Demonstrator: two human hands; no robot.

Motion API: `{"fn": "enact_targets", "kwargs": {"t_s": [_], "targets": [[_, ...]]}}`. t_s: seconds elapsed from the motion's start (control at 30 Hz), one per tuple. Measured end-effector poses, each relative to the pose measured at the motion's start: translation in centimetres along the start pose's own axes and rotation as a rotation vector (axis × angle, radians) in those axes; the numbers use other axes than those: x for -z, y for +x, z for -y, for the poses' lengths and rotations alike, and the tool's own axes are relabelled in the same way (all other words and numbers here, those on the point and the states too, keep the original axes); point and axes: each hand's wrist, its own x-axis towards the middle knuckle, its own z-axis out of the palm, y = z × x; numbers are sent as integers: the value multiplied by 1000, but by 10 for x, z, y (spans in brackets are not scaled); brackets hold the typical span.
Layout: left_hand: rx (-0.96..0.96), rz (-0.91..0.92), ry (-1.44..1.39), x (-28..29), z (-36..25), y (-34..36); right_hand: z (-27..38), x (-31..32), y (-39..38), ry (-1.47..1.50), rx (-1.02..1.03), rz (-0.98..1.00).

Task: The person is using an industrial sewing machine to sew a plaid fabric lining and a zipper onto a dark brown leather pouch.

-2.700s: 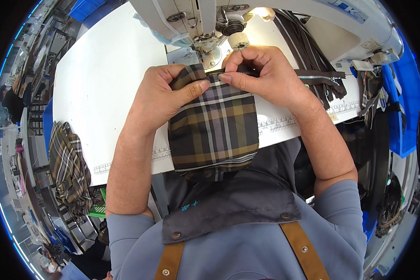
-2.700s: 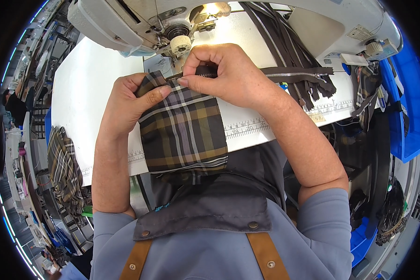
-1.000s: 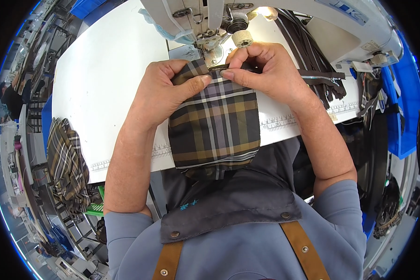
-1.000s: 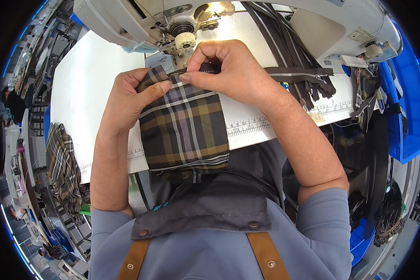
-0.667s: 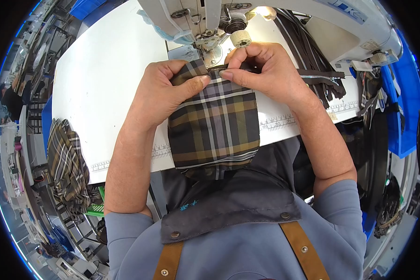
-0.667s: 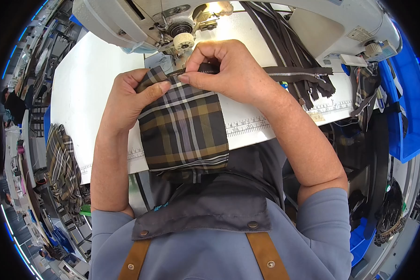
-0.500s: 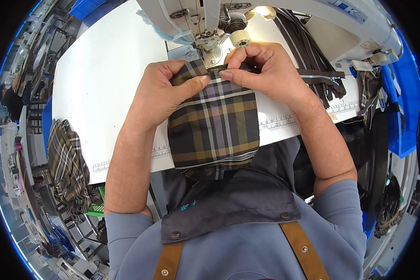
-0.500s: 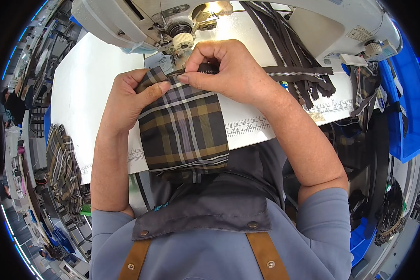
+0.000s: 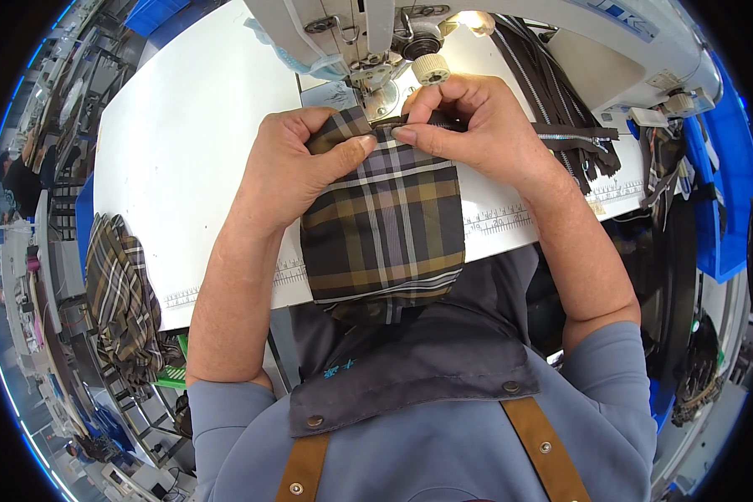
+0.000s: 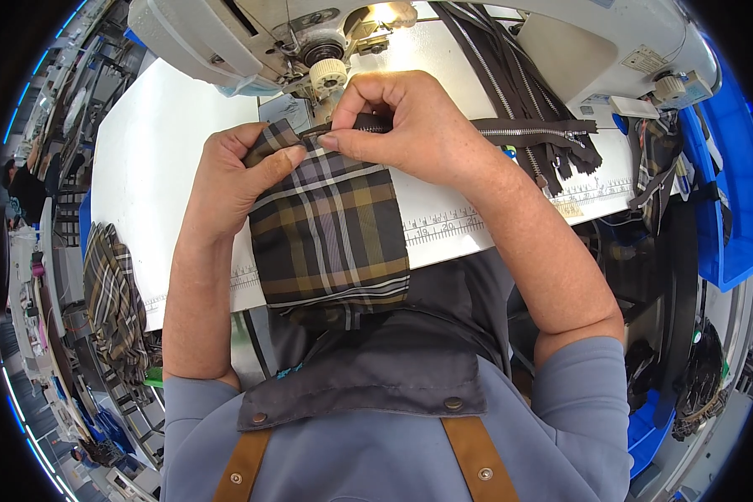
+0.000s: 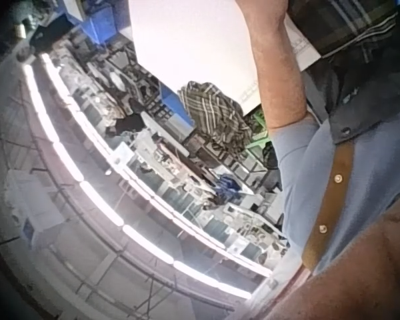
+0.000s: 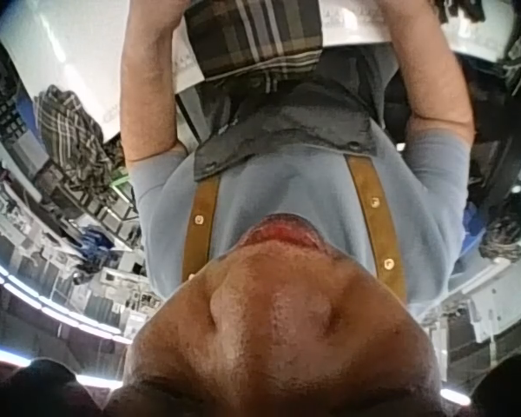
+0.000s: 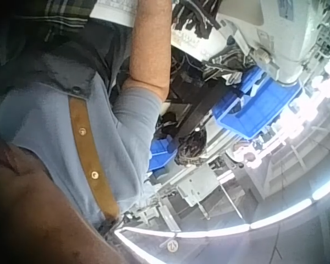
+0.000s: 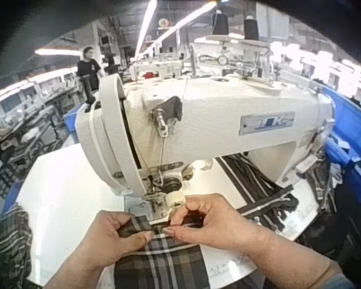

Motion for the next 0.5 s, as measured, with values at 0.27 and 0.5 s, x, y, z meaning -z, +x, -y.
{"fn": "enact_targets", "kwargs": {"t_s": [0.27, 0.5], "targets": [[12, 17, -3, 1, -1, 0, 4, -1, -1, 69, -17, -10], [43, 38, 36, 3, -3, 0, -1, 2, 1, -28, -7, 68]]}}
